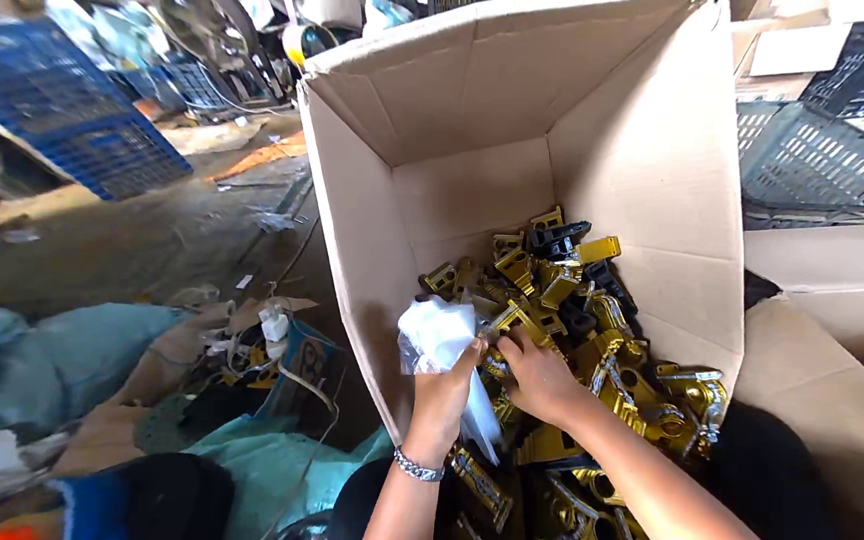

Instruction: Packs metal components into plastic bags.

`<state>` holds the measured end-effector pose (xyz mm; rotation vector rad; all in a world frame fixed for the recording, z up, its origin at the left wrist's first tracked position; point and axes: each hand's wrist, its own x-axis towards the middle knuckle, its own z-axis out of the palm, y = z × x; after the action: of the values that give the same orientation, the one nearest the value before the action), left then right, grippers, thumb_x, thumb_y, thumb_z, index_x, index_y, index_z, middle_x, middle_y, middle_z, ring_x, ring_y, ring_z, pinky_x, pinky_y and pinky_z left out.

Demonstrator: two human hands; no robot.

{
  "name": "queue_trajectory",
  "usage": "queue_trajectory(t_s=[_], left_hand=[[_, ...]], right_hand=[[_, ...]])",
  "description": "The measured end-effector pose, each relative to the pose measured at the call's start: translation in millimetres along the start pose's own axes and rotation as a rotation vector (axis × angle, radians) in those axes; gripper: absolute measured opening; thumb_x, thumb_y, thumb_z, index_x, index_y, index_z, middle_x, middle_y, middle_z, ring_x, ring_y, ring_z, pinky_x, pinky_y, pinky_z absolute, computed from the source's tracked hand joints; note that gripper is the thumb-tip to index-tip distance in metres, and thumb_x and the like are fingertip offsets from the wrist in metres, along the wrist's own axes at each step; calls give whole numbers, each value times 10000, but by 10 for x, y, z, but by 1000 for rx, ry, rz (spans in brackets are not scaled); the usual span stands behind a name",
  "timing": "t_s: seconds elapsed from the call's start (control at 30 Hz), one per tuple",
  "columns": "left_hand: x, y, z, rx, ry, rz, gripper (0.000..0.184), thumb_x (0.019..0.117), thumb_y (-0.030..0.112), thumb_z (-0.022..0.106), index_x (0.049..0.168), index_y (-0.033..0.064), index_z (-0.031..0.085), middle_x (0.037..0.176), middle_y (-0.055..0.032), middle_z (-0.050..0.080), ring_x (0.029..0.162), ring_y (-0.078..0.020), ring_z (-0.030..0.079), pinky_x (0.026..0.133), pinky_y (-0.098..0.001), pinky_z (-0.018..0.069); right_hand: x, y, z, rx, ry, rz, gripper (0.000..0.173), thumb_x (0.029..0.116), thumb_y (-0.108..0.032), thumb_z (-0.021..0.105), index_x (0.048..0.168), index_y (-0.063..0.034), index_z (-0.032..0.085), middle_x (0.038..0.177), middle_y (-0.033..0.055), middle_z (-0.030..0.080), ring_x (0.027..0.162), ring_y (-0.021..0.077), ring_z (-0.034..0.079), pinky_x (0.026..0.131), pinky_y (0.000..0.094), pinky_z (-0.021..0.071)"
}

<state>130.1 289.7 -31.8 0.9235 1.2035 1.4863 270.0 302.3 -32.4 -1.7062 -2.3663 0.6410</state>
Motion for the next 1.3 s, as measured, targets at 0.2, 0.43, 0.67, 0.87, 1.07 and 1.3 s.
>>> queue_trajectory(t_s=[0.2,0.43,0.67,0.87,1.07,1.3], left_hand=[[-136,-235,-34,454,-141,452,557,809,107,781,1208,-210,555,1108,-208,693,1073,-91,665,978,-237,522],[122,-402,-105,600,10,623,733,730,236,872,1197,-230,553,1114,-281,688,1081,-252,686,1004,-366,530],[-473,-134,-41,517,-361,604,464,749,139,803,1063,-161,640,991,-139,718,994,-6,655,939,-157,489],[3,-34,-209,49,-308,32,315,964,67,487,1251,-56,530,1003,-75,732,784,-162,728,759,-329,633],[-92,-235,58,207,-205,176,655,684,13,867,1233,-126,539,1041,-67,713,939,-43,694,867,-232,597],[-186,-132,76,12,-337,-7,535,684,-90,822,1163,-59,586,992,-69,737,933,-113,717,872,-280,606]], right_hand=[[-37,128,-163,175,46,100,705,925,-186,671,1527,18,364,1506,281,436,1178,431,619,958,558,515],[-91,215,-70,750,245,156,806,825,-202,831,1502,7,447,1474,230,510,1344,277,525,1112,396,445],[-148,395,132,639,627,-111,667,774,-228,750,1364,50,608,1289,293,613,1143,377,596,977,503,492],[-640,1066,88,1940,898,-432,186,864,-185,698,1012,-79,739,955,62,749,857,145,731,729,301,626],[-380,503,-76,1455,318,-39,359,1062,-279,453,1265,-21,597,1079,32,695,950,118,678,829,310,582],[-373,417,13,1217,207,-7,214,960,27,578,1161,57,645,996,46,708,862,76,694,819,259,600]])
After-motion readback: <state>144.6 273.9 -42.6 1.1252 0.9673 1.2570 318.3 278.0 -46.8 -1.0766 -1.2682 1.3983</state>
